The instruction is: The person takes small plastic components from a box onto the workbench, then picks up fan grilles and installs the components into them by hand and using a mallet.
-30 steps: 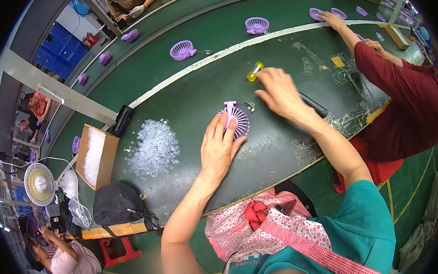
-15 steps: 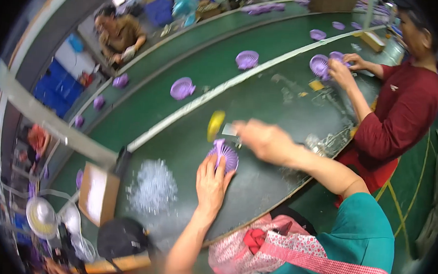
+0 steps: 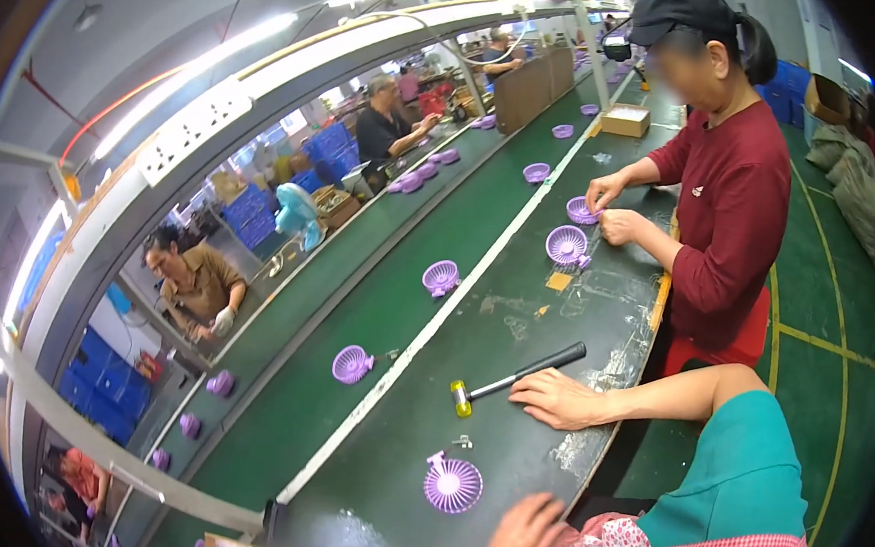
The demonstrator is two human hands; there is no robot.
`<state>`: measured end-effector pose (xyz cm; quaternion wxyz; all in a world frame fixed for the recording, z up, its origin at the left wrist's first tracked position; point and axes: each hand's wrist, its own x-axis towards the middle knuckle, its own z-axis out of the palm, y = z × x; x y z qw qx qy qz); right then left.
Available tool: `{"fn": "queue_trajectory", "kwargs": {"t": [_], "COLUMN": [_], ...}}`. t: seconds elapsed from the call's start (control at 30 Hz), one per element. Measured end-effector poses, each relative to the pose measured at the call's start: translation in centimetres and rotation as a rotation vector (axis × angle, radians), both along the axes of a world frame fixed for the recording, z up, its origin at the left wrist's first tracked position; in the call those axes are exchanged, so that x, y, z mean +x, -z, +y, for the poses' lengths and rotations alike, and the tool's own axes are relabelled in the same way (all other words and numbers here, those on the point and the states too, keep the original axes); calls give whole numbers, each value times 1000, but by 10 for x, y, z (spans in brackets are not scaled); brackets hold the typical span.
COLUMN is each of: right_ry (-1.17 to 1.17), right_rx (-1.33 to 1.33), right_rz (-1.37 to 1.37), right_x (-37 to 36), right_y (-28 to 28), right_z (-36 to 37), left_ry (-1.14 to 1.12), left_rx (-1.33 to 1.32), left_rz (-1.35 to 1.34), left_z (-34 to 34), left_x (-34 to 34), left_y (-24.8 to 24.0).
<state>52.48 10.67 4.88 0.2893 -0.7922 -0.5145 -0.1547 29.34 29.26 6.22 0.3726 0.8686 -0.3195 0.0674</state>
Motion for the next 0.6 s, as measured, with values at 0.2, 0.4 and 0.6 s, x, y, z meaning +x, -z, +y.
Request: {"fn": "queue_trajectory", "kwargs": {"t": [0.2, 0.4, 0.6], "right_ry": [-8, -22, -29], "right_rx": [-32, -12, -20], "right_rz": [37, 61, 56], "right_x": [8, 11, 6], "right_y": [-3, -11, -6], "right_z": [9, 1, 4], "left_ry": [94, 155, 124], "left_rx": [38, 14, 2], "left_rz": [-125, -18, 32], "left_z": [-11, -7, -8], "left_x": [9, 19, 12], "left_y": [13, 13, 28]}}
